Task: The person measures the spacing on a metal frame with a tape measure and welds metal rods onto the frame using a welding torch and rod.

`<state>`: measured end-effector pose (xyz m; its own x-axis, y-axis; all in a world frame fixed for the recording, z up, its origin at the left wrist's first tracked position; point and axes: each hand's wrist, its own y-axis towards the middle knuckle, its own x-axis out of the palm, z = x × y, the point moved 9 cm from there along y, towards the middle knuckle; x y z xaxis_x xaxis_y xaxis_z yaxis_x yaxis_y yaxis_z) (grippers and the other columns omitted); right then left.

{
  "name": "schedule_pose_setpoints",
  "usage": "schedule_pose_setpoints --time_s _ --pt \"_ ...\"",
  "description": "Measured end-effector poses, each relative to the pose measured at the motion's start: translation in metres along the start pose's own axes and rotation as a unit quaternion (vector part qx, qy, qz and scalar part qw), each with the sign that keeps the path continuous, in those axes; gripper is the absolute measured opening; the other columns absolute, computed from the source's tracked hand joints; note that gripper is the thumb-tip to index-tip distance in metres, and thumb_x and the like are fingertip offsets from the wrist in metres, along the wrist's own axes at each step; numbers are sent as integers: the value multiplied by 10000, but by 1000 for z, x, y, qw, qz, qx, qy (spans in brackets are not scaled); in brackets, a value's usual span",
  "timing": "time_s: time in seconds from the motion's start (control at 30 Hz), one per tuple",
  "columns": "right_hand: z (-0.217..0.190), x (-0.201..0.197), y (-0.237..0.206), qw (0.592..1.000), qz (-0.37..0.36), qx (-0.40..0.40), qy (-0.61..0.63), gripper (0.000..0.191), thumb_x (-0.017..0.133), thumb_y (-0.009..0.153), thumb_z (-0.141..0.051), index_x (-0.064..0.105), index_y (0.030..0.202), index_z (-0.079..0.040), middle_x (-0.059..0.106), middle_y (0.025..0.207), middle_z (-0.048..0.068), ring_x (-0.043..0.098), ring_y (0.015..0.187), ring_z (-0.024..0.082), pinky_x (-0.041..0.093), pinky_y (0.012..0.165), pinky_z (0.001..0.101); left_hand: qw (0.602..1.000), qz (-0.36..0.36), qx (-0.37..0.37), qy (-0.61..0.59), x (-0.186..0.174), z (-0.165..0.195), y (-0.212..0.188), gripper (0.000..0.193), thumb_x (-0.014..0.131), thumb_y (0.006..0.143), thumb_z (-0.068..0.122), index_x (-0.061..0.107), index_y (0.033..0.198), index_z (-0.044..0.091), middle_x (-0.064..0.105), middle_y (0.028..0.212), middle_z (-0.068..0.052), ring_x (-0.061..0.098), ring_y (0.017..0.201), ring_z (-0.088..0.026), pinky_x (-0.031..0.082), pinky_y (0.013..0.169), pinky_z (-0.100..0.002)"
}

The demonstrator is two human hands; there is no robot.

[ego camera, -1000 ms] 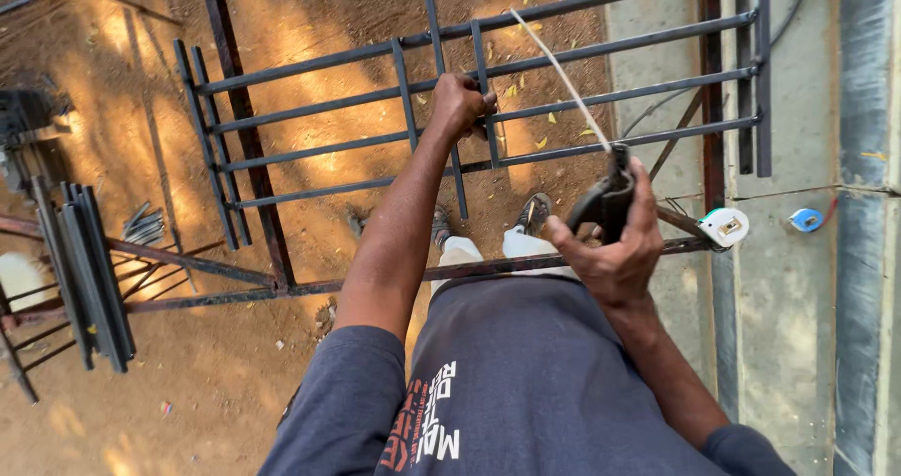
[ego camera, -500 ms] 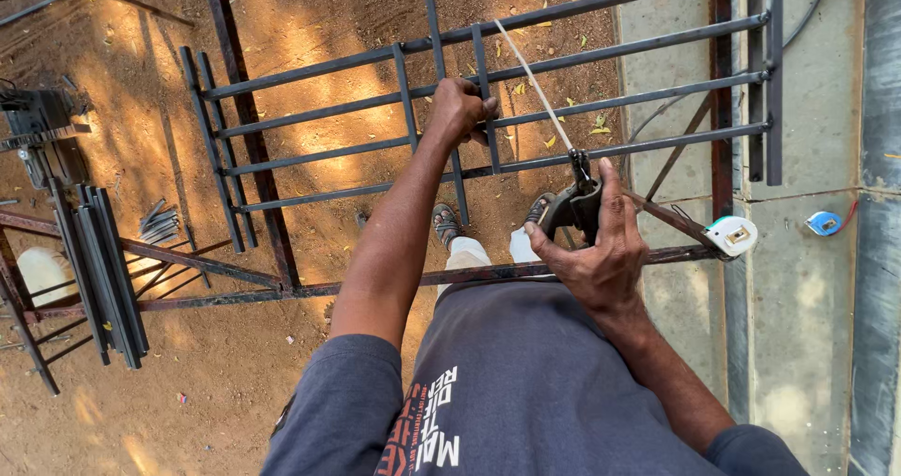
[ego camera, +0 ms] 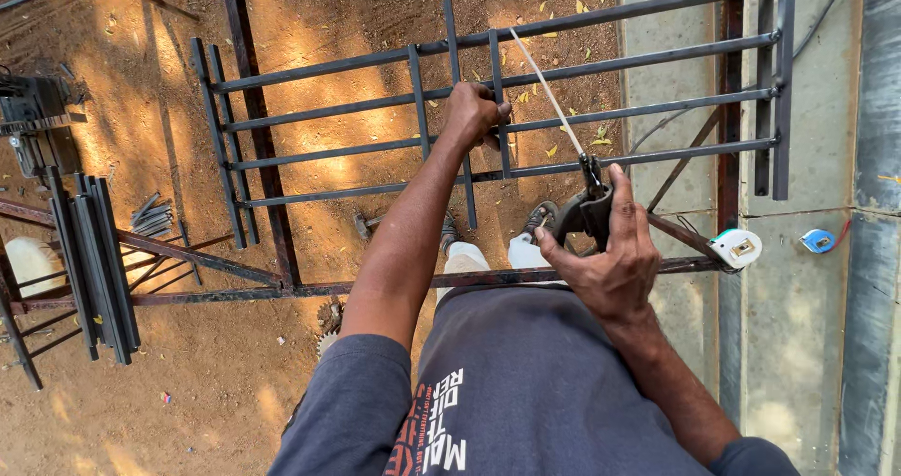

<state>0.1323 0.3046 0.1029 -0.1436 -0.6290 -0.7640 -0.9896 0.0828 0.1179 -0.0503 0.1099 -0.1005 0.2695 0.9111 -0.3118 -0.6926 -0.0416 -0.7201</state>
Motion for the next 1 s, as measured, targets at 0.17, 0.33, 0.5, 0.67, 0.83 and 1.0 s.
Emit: schedule_pose_setpoints --time_s 0.17,0.33,0.5,0.67,0.83,1.0 --pt "-9 -6 3 999 26 -27 -8 1083 913 773 -440 352 1579 19 643 1196 258 724 992 326 634 786 415 1000 -2 -2 -3 0 -1 2 363 732 878 74 663 1201 -77 789 944 -211 786 603 -244 590 446 -326" --pt "-10 -5 7 1000 -1 -5 -18 1068 917 750 -429 386 1571 -1 660 1129 220 727 931 302 626 749 419 1000 -4 10 -18 1 1 1 369 733 854 69 656 1180 -86 786 931 -213 789 594 -259 601 456 -337" --pt "-6 -3 5 1000 -5 28 -9 1059 910 731 -420 403 1566 -12 663 1108 204 726 906 292 623 747 436 998 -38 46 -32 2 3 -1 285 718 906 -14 674 1143 -166 772 930 -270 787 672 -243 616 505 -340" --pt "-9 -6 3 998 38 -39 -20 1090 913 772 -441 350 1577 32 628 1255 274 701 1069 369 621 868 424 999 -5 15 -32 2 -2 8 296 746 830 16 682 1085 -121 779 861 -234 786 591 -272 608 462 -352" --pt "6 -2 4 999 29 2 34 1083 920 787 -423 360 1580 58 631 1321 278 694 1148 388 600 979 445 1000 -12 15 -11 3 2 5 280 761 846 68 692 1053 -109 779 855 -224 794 582 -278 622 451 -354" --pt "7 -4 4 998 35 -1 52 1093 927 760 -407 362 1578 47 609 1395 301 665 1240 405 562 1050 469 999 -21 35 28 -2 10 -5 259 757 907 86 749 1051 -130 789 889 -244 778 652 -290 596 474 -362"
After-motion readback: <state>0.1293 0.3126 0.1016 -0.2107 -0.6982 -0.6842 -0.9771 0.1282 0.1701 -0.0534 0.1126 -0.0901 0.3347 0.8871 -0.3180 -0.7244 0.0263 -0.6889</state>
